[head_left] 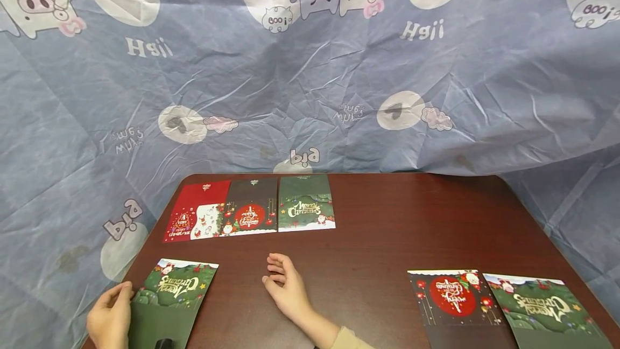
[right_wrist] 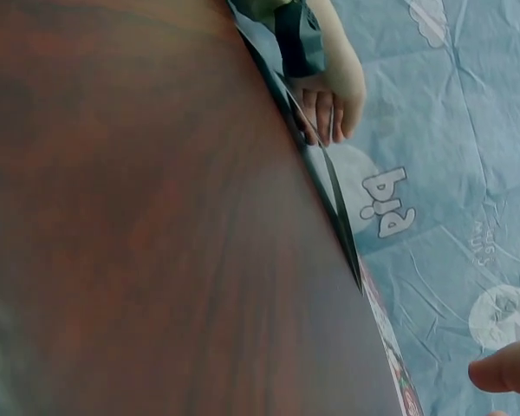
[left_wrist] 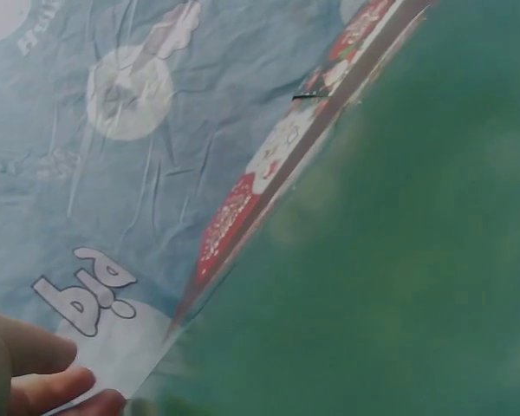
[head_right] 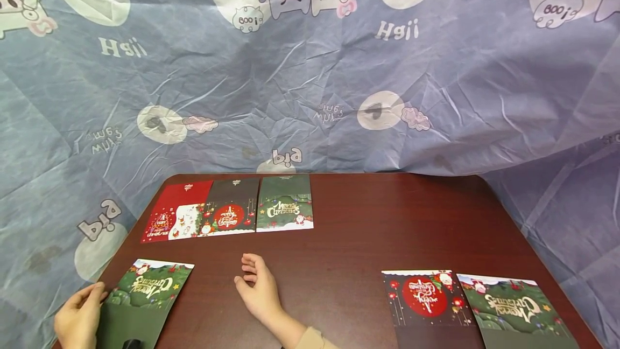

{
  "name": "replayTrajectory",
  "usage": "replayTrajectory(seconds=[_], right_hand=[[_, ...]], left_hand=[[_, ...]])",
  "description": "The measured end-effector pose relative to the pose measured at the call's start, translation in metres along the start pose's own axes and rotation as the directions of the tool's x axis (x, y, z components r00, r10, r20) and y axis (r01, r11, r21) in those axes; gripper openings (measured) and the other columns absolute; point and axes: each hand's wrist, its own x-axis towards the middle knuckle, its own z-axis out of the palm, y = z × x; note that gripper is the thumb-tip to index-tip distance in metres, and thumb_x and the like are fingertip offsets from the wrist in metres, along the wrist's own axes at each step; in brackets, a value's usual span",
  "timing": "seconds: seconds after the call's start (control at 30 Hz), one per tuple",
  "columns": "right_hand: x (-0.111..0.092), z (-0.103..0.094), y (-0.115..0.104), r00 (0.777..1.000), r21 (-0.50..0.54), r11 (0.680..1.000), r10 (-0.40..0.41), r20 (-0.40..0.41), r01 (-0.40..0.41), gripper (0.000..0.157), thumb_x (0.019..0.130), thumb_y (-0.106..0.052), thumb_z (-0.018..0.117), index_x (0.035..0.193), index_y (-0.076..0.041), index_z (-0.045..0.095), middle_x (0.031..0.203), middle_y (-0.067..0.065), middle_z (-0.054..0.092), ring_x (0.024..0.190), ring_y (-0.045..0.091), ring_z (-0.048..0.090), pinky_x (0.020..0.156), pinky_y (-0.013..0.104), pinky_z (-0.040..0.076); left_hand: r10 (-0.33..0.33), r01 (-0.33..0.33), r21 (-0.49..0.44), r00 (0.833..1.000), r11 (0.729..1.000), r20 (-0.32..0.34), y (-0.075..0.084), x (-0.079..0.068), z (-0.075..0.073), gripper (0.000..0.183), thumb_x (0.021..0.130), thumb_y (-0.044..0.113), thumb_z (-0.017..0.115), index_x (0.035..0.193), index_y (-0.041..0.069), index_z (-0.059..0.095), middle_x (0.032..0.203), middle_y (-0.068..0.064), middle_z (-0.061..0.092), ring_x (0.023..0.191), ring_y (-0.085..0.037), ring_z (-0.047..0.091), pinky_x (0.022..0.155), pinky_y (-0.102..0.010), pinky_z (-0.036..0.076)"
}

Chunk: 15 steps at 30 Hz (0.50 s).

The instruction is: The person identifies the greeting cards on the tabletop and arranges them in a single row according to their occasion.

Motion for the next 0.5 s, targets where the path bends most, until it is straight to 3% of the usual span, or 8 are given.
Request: replayTrajectory(seconds=[0.1,0.3,0.4,0.5], right_hand=[[-0.0013,0.0017,0.0006,1.0,0.003,1.0,-0.005,0.016,0.005,0.04,0.082,0.01,0.06,0.12,0.007,0.048,0.117,0.024,0.055,0.103,0.046,0.054,0.085,0.046,0.049],[-0.0014,0.0034,0.0024,0.999,0.005,1.0,-0.031,0.013,0.031,0.04,0.081,0.011,0.06,0.119,0.008,0.048,0.114,0.026,0.057,0.1,0.046,0.055,0.083,0.046,0.05],[-0.0014,0.0034,0.0018,0.999,0.001,1.0,-0.025,0.021,0.025,0.041,0.081,0.011,0.06,0.12,0.007,0.048,0.115,0.026,0.057,0.099,0.046,0.056,0.083,0.046,0.05],[-0.0014,0.0031,0.0002,0.999,-0.016,1.0,-0.021,0.03,0.021,0.042,0.081,0.01,0.06,0.121,0.006,0.047,0.115,0.026,0.057,0.099,0.044,0.056,0.083,0.045,0.05]], left_hand=[[-0.007,0.005,0.112,1.0,0.994,0.018,0.0001,-0.0005,-0.0038,0.02,0.088,0.042,0.06,0.091,0.022,0.065,0.053,0.036,0.048,0.055,0.016,0.045,0.055,-0.01,0.036],[-0.065,0.044,0.236,0.995,0.971,0.08,0.003,0.0004,-0.0079,0.024,0.081,0.053,0.064,0.081,0.03,0.071,0.056,0.033,0.049,0.056,0.012,0.042,0.065,-0.023,0.036],[-0.091,0.049,0.273,0.985,0.961,0.144,0.0056,-0.0001,-0.0058,0.042,0.077,0.056,0.068,0.097,0.02,0.072,0.062,0.03,0.053,0.058,0.012,0.043,0.064,-0.023,0.039],[-0.102,0.055,0.242,0.977,0.969,0.187,0.0066,-0.0015,-0.0022,0.053,0.075,0.05,0.073,0.11,0.01,0.068,0.065,0.028,0.058,0.061,0.014,0.046,0.058,-0.016,0.041]])
